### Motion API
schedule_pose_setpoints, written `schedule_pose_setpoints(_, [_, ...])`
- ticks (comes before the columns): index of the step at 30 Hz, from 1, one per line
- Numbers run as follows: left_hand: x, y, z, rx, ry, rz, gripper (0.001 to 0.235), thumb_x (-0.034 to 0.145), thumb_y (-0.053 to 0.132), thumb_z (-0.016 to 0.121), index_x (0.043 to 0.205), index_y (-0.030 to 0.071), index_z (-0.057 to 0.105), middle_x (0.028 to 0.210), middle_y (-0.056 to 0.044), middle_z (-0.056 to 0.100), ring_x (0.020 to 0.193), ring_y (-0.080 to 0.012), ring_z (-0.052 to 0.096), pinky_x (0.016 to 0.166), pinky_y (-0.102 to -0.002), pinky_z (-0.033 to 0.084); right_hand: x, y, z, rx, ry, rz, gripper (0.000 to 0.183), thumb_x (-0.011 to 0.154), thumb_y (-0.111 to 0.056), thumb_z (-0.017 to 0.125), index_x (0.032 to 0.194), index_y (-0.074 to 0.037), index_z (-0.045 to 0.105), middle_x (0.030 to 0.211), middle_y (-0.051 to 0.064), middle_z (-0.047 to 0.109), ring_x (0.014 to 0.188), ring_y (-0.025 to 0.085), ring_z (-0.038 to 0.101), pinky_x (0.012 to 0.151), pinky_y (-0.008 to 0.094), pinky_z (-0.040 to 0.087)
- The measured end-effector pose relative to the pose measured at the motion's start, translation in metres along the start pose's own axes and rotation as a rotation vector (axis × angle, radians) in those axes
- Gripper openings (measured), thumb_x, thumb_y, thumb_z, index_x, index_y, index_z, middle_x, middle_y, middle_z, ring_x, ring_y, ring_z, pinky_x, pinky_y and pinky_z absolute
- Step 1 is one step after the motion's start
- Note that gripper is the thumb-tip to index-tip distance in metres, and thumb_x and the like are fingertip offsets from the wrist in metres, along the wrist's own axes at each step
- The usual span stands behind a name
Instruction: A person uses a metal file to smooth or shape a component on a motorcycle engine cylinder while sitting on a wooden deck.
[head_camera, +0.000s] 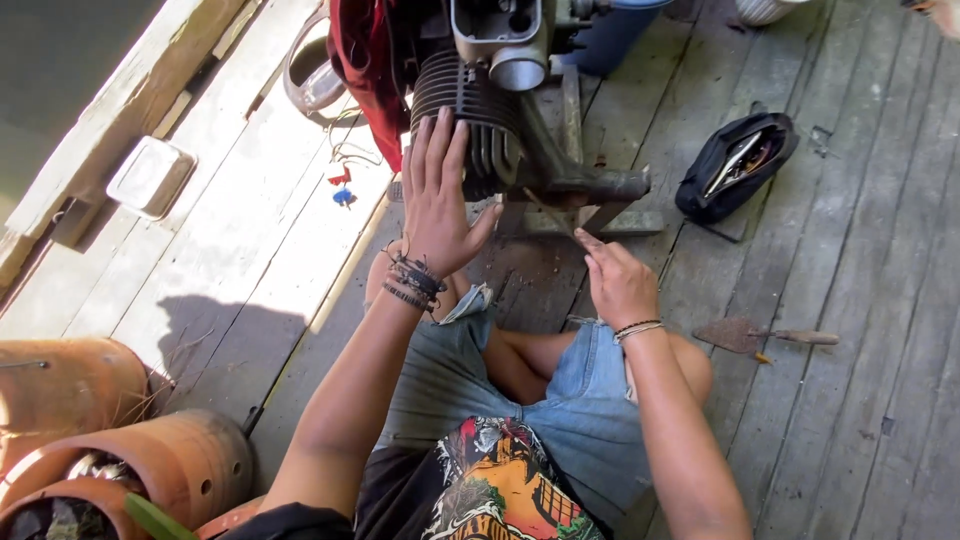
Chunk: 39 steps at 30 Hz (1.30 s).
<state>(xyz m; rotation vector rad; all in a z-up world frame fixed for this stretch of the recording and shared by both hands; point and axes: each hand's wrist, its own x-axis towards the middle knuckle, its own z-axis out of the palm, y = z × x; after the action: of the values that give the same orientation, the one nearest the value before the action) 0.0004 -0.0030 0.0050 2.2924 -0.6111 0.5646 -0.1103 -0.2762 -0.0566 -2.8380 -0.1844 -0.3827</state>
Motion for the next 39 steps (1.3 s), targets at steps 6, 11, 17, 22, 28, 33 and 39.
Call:
schedule_pose_setpoints(6, [0.001, 0.0, 0.002, -0.012, 0.009, -0.002, 0.1, 0.084, 0.035, 0.083, 0.163, 0.01, 0.026, 0.171, -0.013, 0.016, 0.159, -0.0372, 0.009, 0.128, -0.054, 0.006, -0.004, 0.011, -0.008, -0.116, -0.046, -0.02, 0.043, 0.101, -0.026, 0.051, 0.138, -0.043, 0.065, 0.087, 0.003, 0.065, 0.076, 0.031, 0.069, 0.067, 0.045, 0.06])
schedule_pose_setpoints(11, [-0.001, 0.001, 0.007, -0.028, 0.036, -0.022, 0.099, 0.086, 0.037, 0.082, 0.164, 0.011, 0.026, 0.171, -0.012, 0.015, 0.159, -0.0368, 0.008, 0.128, -0.054, 0.005, 0.018, -0.01, -0.02, -0.151, -0.1, -0.076, 0.041, 0.094, -0.022, 0.057, 0.129, -0.039, 0.071, 0.083, 0.004, 0.065, 0.074, 0.031, 0.07, 0.065, 0.043, 0.06])
schedule_pose_setpoints(17, [0.0, -0.002, 0.004, -0.034, 0.018, -0.009, 0.098, 0.087, 0.042, 0.078, 0.164, 0.012, 0.026, 0.171, -0.012, 0.015, 0.159, -0.037, 0.008, 0.128, -0.056, 0.006, 0.014, 0.007, -0.021, -0.276, -0.045, -0.128, 0.047, 0.092, -0.025, 0.058, 0.133, -0.046, 0.067, 0.083, -0.001, 0.059, 0.078, 0.022, 0.067, 0.067, 0.035, 0.059])
schedule_pose_setpoints(22, [0.002, -0.003, 0.011, -0.05, 0.027, -0.013, 0.099, 0.087, 0.041, 0.079, 0.165, 0.013, 0.024, 0.172, -0.013, 0.014, 0.159, -0.0374, 0.007, 0.128, -0.057, 0.005, 0.02, 0.014, -0.008, -0.305, -0.009, -0.142, 0.056, 0.091, -0.026, 0.057, 0.141, -0.052, 0.06, 0.083, -0.003, 0.057, 0.08, 0.018, 0.066, 0.068, 0.031, 0.059])
schedule_pose_setpoints(28, [0.003, -0.001, -0.005, 0.142, -0.063, 0.013, 0.096, 0.09, 0.044, 0.072, 0.164, 0.012, 0.019, 0.172, -0.013, 0.012, 0.161, -0.0329, 0.008, 0.135, -0.057, 0.012, 0.02, 0.013, -0.022, -0.254, 0.039, -0.077, 0.049, 0.101, -0.014, 0.063, 0.141, -0.041, 0.068, 0.072, -0.003, 0.047, 0.056, 0.014, 0.049, 0.048, 0.03, 0.043])
schedule_pose_setpoints(33, [0.0, -0.005, 0.0, -0.028, -0.031, 0.02, 0.097, 0.09, 0.049, 0.072, 0.165, 0.012, 0.023, 0.171, -0.015, 0.015, 0.159, -0.0387, 0.008, 0.127, -0.058, 0.006, 0.025, 0.011, -0.003, -0.157, 0.058, -0.126, 0.049, 0.094, -0.022, 0.056, 0.134, -0.048, 0.068, 0.081, 0.0, 0.059, 0.076, 0.022, 0.067, 0.066, 0.034, 0.058])
schedule_pose_setpoints(39, [0.002, 0.0, 0.002, -0.052, -0.021, -0.001, 0.096, 0.091, 0.049, 0.072, 0.165, 0.012, 0.023, 0.171, -0.015, 0.013, 0.159, -0.039, 0.006, 0.127, -0.058, 0.005, 0.003, 0.036, -0.027, -0.259, 0.033, -0.135, 0.054, 0.097, -0.022, 0.054, 0.142, -0.051, 0.061, 0.079, -0.001, 0.056, 0.074, 0.019, 0.065, 0.066, 0.033, 0.057])
